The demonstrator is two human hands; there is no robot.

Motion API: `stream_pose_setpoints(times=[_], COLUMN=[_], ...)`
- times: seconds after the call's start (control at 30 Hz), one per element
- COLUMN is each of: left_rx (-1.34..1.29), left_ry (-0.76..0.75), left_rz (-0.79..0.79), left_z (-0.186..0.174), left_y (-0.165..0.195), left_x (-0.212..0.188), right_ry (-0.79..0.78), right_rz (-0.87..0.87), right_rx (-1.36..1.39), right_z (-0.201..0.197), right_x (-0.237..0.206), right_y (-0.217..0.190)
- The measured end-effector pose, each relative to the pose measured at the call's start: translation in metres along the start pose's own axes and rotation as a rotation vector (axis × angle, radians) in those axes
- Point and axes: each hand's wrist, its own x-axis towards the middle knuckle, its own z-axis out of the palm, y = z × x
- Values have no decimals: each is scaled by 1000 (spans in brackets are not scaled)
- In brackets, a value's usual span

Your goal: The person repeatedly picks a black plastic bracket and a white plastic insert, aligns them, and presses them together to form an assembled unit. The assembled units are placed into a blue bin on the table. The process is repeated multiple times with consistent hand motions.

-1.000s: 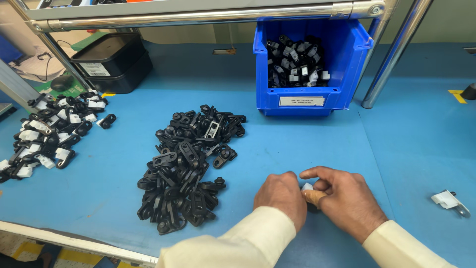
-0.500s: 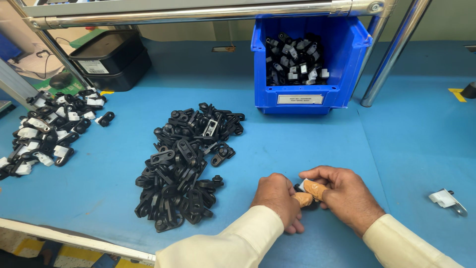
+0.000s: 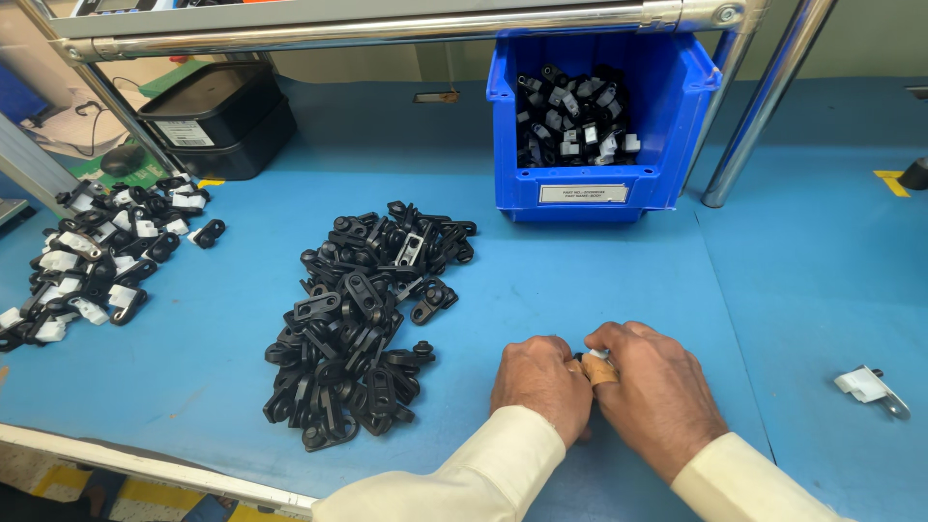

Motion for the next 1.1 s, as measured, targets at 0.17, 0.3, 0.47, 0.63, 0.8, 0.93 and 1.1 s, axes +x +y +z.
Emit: stream_pose_setpoints(times=[0.17,0.3,0.47,0.63,0.8,0.93,1.1], left_rx=[168,207,224,-227,-424,-408,-791], left_ry=[168,89,66,-10,-95,-84,-139], left_rz=[215,216,286,91,17,109,43], left_z=[8,16,18,14,13,14,13], left_y=[-5,-5,-8,-15,-20,-27,-36], left_x=[-9,-13,-15,-8,-2,1,10], right_ry=[-113,-108,-71,-29,24,76,3], right_rz=[518,724,756,754,701,508,628], right_rx=[503,878,960,964,810,668,940], right_z=[4,5,5,1,-2,0,-4], right_x=[7,8,5,1,-7,-13,-13], right_y=[5,16,21,14,3,-2,4])
